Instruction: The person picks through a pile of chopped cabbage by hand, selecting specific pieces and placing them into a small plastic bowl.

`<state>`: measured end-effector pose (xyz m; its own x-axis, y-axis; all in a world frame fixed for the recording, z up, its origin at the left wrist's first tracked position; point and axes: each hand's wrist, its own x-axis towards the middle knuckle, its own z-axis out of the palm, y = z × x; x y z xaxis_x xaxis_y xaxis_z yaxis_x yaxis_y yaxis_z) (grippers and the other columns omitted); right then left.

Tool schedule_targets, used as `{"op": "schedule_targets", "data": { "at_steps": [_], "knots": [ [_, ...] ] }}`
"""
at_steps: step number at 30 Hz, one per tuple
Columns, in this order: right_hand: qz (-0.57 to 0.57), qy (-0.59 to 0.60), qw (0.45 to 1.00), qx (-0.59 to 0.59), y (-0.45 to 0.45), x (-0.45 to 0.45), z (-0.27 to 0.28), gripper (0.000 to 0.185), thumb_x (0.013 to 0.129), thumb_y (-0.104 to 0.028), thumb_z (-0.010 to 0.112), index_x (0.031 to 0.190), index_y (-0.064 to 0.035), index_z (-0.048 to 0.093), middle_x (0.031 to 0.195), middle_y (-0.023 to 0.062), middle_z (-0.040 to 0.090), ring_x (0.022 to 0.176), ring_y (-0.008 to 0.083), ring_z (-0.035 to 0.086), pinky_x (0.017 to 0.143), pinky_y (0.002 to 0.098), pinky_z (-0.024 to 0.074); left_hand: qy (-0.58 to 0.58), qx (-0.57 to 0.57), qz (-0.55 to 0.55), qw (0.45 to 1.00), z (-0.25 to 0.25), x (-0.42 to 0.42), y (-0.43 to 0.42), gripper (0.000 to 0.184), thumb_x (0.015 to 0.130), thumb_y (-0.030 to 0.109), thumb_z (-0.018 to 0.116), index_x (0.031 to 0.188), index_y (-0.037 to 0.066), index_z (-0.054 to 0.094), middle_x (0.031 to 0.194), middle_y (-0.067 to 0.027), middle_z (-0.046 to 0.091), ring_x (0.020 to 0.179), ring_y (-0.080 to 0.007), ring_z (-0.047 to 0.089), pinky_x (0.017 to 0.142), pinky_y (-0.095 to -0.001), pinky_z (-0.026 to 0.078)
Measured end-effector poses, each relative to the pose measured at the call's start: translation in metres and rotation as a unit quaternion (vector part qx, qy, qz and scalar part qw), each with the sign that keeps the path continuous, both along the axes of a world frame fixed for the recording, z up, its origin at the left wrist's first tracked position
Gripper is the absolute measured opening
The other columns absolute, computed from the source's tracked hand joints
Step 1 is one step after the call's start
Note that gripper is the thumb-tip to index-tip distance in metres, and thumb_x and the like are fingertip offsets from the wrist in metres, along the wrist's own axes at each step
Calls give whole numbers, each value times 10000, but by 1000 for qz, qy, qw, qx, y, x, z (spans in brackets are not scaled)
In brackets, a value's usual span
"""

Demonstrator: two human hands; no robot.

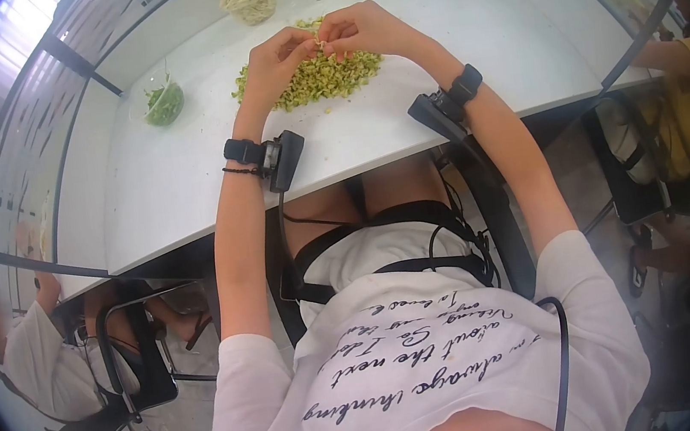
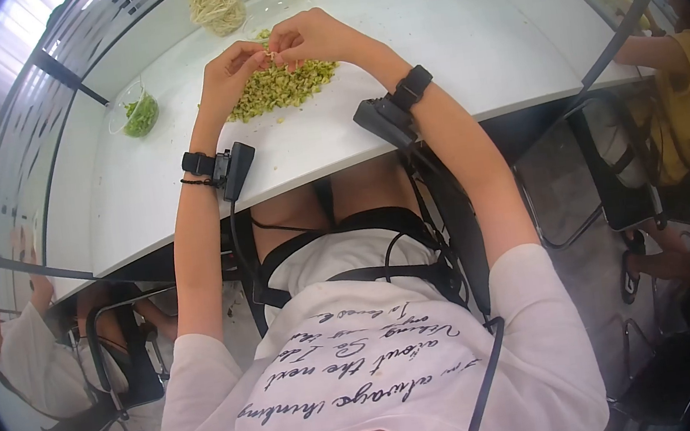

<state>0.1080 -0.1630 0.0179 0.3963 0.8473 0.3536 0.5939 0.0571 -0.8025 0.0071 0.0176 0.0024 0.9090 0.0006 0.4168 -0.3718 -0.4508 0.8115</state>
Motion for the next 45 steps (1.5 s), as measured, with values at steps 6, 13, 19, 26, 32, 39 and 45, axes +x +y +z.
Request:
{"op": "schedule_targets", "data": {
  "at_steps": [6,13,19,26,32,39,45],
  "knots": [
    [-11,-22,999,-34,-2,-1,3,110,813,-95,649,880,-12,618,724,59,632,629,112,614,583,225,497,-1,4,20,1000,1,-1,1,157,895,141,581,953,-4,598,863,-43,640,829,-109,606,777,-250,485],
    [-8,-16,998,-53,-4,4,1,94,810,-75,622,875,-8,616,736,66,646,636,121,631,600,233,513,-21,-28,55,998,7,-5,2,100,884,92,572,905,-5,589,874,-78,656,826,-126,618,779,-249,492],
    [27,17,999,-29,-4,2,2,153,781,-94,672,871,20,626,742,105,668,646,145,658,606,247,540,40,13,21,999,1,0,0,151,841,94,648,937,3,574,890,-59,638,846,-128,622,768,-246,503],
    [27,45,998,-27,-2,4,-1,170,771,-92,692,857,35,618,730,121,663,640,158,660,597,251,545,62,7,-26,998,1,0,-1,169,840,88,641,962,0,563,906,-56,622,857,-134,613,781,-262,510],
    [10,40,998,-41,-2,3,-1,176,758,-102,711,836,27,618,708,113,658,623,156,659,577,245,542,86,-28,-68,994,1,0,0,175,859,113,621,977,-4,566,921,-54,612,869,-138,602,793,-271,502],
    [31,17,998,-56,-5,0,4,158,747,-123,723,788,-1,630,664,74,641,583,139,636,539,240,516,111,-45,-89,989,4,-3,-3,160,865,122,619,971,12,572,901,-40,616,846,-128,602,779,-261,496],
    [62,19,995,-74,-9,-3,8,131,824,-151,649,856,-27,622,756,46,650,661,108,620,606,225,495,112,-60,-110,986,10,-9,-3,137,853,124,628,934,26,574,866,-28,604,803,-119,588,746,-263,475]
  ]
}}
